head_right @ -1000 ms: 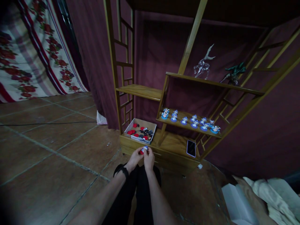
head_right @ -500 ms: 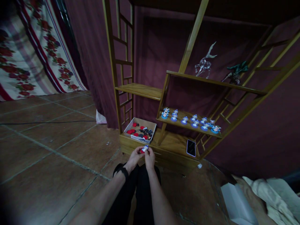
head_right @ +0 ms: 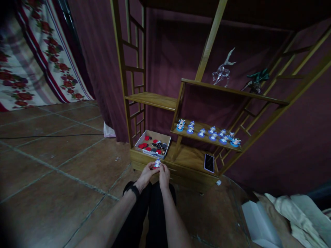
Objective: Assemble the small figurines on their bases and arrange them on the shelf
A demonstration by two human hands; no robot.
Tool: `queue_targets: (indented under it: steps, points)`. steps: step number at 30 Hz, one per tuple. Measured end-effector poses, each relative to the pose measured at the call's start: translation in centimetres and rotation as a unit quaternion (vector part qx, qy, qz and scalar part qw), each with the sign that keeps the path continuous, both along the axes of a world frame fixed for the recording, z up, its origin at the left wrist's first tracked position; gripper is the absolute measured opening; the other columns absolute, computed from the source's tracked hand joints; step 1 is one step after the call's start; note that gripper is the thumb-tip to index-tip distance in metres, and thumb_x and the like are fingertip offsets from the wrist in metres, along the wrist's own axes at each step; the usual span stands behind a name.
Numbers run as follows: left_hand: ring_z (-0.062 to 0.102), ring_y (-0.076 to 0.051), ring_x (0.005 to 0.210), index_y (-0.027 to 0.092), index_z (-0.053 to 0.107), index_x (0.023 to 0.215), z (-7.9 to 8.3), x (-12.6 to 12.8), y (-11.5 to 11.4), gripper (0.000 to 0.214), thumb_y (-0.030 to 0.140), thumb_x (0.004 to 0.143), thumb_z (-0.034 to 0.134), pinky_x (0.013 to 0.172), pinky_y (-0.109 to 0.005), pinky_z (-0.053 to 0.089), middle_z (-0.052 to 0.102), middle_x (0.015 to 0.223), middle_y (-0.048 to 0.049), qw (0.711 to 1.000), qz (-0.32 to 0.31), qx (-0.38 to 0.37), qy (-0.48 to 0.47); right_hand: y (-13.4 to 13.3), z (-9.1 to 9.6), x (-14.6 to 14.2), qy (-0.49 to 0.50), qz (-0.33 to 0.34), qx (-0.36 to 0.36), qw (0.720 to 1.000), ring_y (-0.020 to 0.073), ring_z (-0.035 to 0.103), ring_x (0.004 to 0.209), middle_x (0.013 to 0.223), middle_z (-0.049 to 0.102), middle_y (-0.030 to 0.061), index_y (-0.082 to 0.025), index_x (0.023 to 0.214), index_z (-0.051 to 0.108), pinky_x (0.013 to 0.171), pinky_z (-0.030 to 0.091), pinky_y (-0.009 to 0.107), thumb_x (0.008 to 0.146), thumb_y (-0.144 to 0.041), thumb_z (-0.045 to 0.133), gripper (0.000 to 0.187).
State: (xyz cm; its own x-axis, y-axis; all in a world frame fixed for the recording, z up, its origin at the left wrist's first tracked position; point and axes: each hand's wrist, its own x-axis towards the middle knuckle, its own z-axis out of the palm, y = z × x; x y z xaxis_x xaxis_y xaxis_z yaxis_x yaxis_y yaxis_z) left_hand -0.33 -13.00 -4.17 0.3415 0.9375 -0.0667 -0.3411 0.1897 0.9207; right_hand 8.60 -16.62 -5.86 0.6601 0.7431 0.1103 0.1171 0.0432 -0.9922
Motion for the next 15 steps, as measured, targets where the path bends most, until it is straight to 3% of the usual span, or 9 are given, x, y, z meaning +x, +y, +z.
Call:
queue_targets:
  steps: [15]
  points:
    - [0.060, -0.014, 0.076, 0.016, 0.058, 0.083, 0.17, 0.22, -0.06, 0.037, 0.010, 0.048, 0.071, 0.075, -0.027, 0.044, 0.065, 0.081, -0.0025, 0.998, -0.018, 0.048, 0.021, 0.59, -0.64, 0.15, -0.001, 0.000, 0.009, 1.000, 0.0189, 0.060, 0.078, 0.081, 0.069, 0.0000, -0.022, 0.083, 0.067, 0.073, 0.044, 0.028, 0.068, -0.035, 0.055, 0.023]
